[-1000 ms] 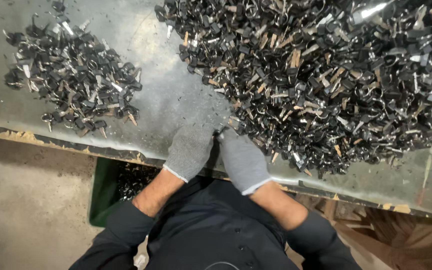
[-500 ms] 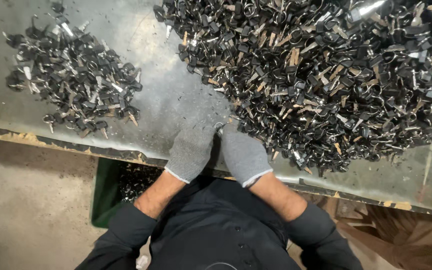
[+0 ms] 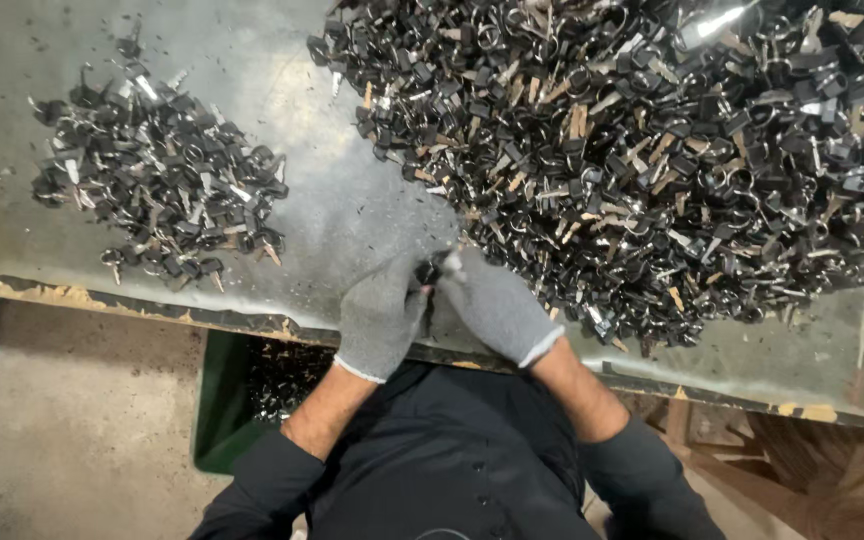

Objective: The person, wearing gray gloves, repeatedly picks small black metal parts one at a time from a large pile on a metal worktable, briefly handles each piece, and places accepted pieces into a growing pile on the left side of the table while discarding others back toward the main pile.

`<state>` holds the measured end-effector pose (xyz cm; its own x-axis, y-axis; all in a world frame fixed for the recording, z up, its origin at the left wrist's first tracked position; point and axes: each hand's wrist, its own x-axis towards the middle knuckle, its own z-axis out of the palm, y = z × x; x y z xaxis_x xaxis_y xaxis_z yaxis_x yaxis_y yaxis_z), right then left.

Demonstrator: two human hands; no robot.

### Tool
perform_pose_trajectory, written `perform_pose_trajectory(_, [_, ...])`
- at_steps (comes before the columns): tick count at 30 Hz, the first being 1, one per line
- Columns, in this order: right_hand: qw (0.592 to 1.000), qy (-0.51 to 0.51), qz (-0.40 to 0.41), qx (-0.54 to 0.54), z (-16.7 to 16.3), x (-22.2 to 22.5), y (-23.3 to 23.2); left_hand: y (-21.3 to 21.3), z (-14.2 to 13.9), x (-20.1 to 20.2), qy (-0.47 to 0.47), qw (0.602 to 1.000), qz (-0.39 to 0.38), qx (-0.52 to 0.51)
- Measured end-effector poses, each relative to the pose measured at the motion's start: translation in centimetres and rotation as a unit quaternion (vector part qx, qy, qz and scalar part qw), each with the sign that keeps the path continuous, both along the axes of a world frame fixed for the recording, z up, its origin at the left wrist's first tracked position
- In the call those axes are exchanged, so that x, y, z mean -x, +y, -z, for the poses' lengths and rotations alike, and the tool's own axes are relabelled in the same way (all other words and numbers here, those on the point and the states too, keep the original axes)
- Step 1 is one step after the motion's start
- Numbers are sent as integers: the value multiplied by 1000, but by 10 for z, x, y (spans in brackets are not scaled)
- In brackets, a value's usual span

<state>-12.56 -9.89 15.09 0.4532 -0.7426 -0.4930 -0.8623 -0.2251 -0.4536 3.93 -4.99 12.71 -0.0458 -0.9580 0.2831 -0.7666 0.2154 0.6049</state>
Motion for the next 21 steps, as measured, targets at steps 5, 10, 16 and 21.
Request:
perform_pose_trajectory(5, [967,-95,10,237,3,12,28,4,0,1,-90,996,-16,0])
perform_pose_trajectory(10, [975,12,-13,223,6,6,40,1,7,-4,-45,999,11,9])
perform_pose_trajectory(16, [998,-36,-27,50,-1,8,14,-3,5,-10,-31,999,33,18])
perform_pose_trajectory(21, [986,-97,-1,134,-1,20,27,-26,-6,-13,-11,991,-22,128])
